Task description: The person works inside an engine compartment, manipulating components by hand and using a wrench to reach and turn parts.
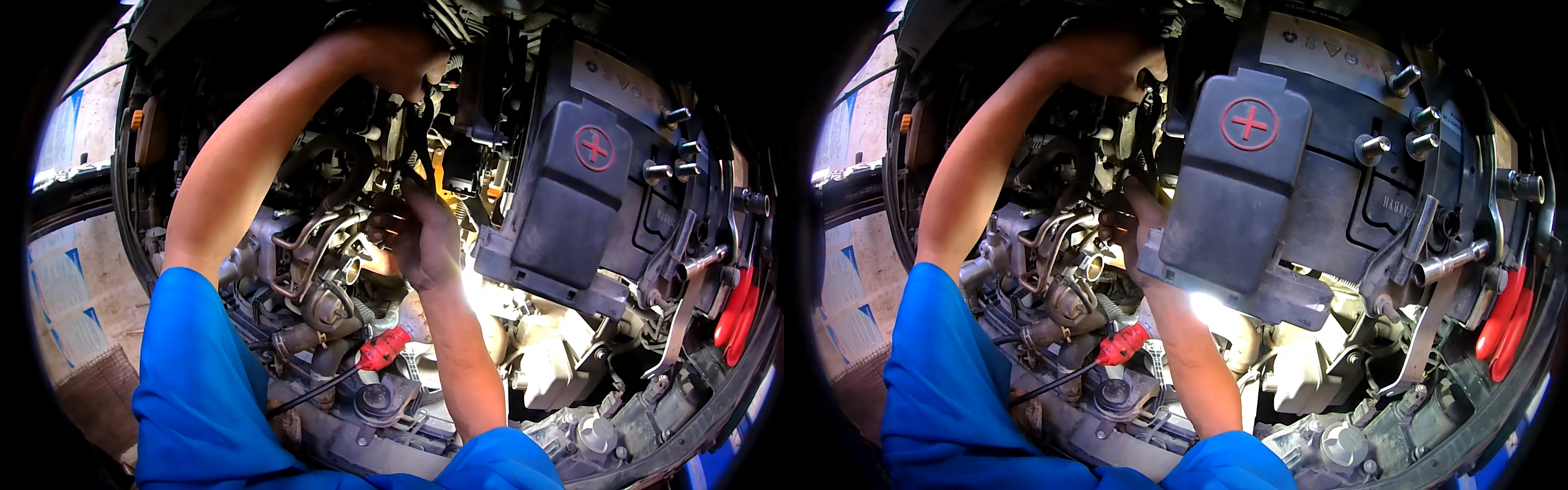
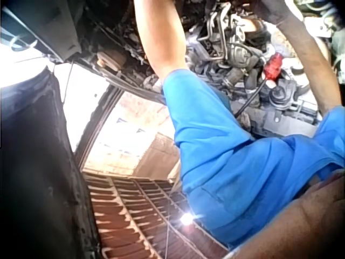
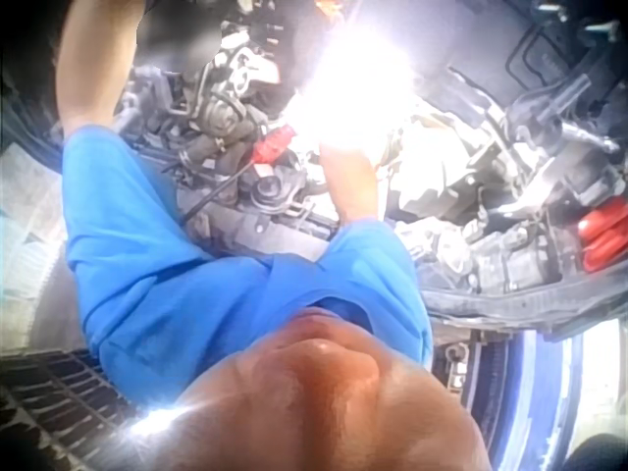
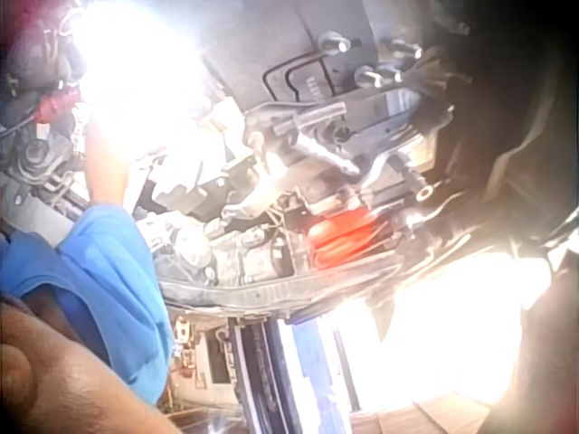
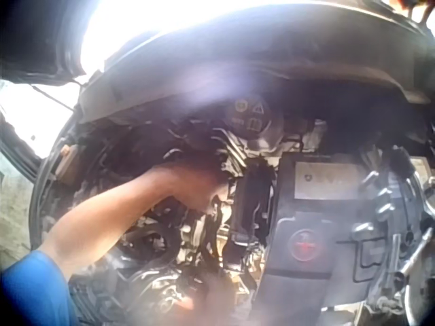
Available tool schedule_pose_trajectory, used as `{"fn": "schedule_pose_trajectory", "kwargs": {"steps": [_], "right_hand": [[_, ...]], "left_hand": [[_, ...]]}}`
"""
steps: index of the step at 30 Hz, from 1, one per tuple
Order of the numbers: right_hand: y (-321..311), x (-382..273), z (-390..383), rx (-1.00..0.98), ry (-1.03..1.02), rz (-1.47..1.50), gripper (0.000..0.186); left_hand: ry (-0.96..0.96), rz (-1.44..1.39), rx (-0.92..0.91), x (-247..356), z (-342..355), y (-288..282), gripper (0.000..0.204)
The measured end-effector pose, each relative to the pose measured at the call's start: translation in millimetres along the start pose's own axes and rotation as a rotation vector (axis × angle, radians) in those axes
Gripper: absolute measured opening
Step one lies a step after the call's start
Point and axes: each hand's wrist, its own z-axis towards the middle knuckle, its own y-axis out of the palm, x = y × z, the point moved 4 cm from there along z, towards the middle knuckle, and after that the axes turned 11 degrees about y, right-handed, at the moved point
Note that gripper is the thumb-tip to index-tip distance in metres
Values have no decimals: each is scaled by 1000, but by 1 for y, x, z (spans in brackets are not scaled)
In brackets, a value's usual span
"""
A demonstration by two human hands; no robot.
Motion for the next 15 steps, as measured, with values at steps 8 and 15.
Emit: {"fn": "schedule_pose_trajectory", "kwargs": {"steps": [8,15], "right_hand": [[5,2,-2,3,10,-11,24],[0,8,4,-87,105,1,25]], "left_hand": [[128,30,-48,-3,7,2,30],[66,-8,-115,-2,7,1,28]]}}
